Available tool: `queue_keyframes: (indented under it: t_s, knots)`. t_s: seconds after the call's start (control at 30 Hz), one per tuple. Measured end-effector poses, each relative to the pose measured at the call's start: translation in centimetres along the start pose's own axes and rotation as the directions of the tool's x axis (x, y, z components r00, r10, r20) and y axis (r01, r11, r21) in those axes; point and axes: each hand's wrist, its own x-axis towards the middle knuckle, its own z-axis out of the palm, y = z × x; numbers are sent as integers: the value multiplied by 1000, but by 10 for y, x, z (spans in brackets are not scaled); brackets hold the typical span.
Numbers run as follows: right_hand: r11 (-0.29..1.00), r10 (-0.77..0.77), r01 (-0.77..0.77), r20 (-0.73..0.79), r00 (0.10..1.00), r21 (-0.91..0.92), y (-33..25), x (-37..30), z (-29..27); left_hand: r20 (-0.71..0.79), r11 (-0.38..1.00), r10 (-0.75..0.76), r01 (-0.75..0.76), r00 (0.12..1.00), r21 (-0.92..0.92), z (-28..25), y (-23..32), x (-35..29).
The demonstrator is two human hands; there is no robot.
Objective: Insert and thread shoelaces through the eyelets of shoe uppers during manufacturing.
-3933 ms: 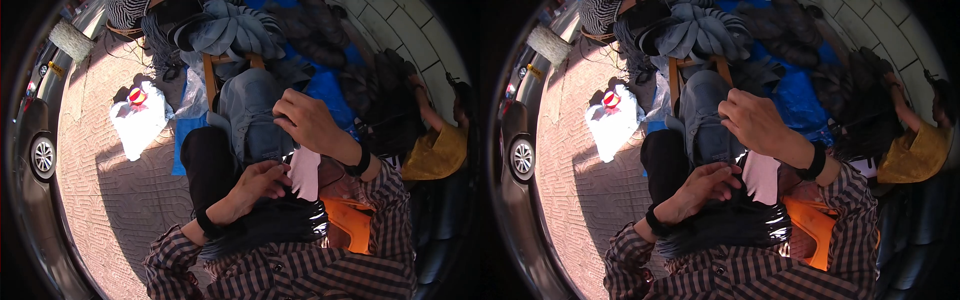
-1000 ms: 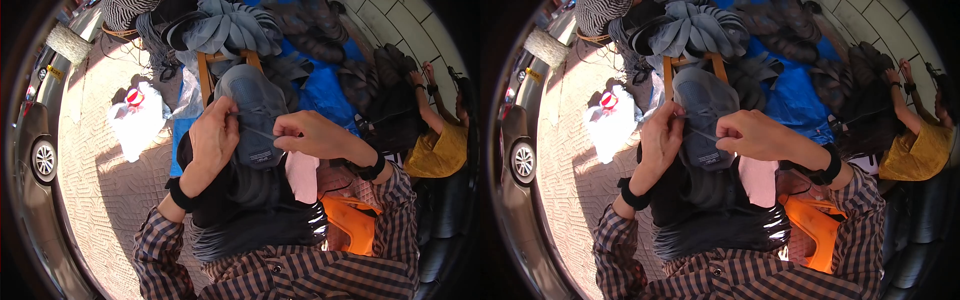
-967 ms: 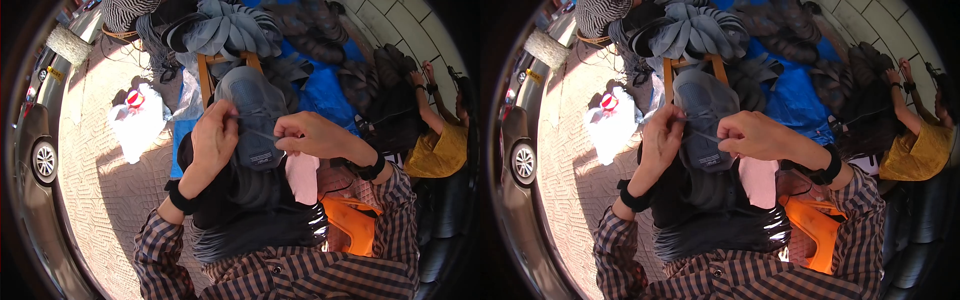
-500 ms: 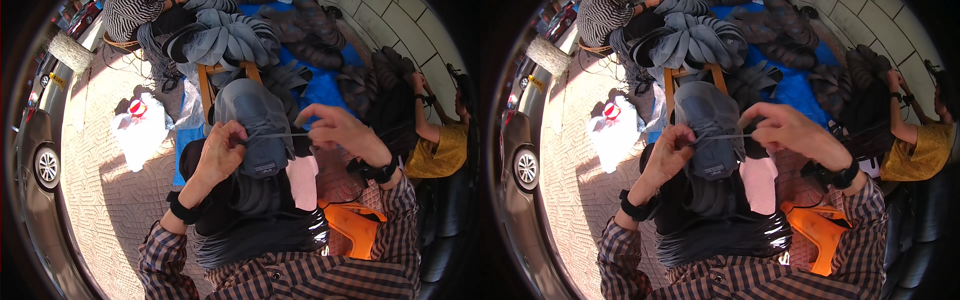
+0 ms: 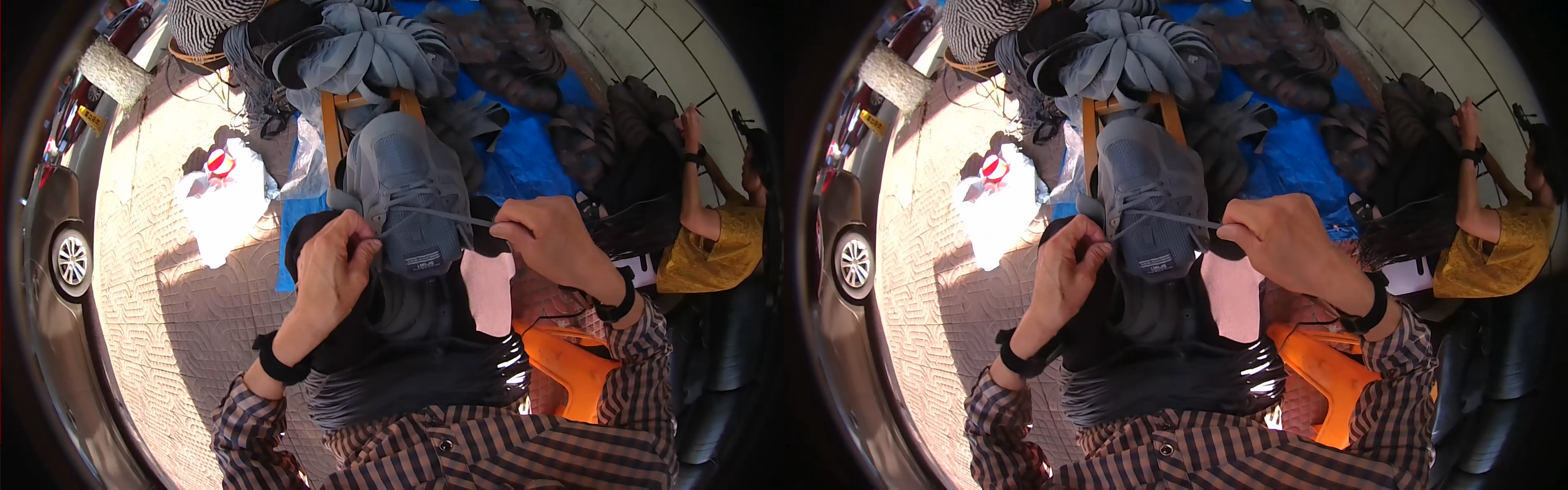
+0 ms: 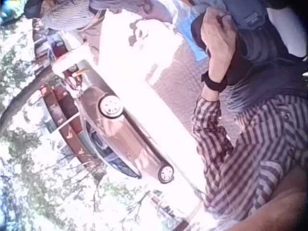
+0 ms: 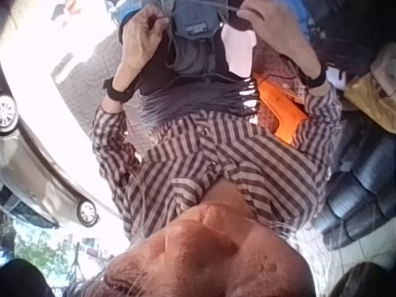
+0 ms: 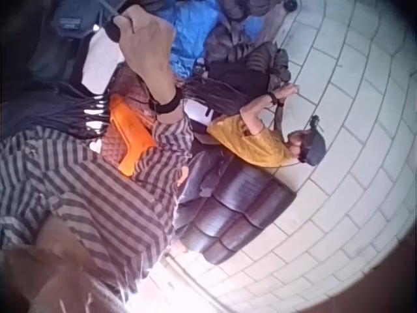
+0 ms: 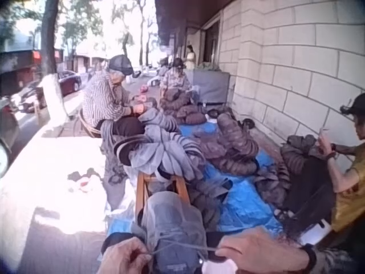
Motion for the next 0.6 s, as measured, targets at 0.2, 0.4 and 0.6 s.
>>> queue_keyframes:
  t_s: [0.2,0.4,0.6]
  knots:
    - [427,248,-665,627,738,613,50,3,-4,202,965,-257,263,945,-2,-9,-29,10]
    - [870,334,-381,193,923,315,-7,11,10,53,984,-65,56,996,170,1,8,-6]
    - [961,199,-216,109,974,174,15,8,18,-21,823,377,-325,926,466,4,-12,1]
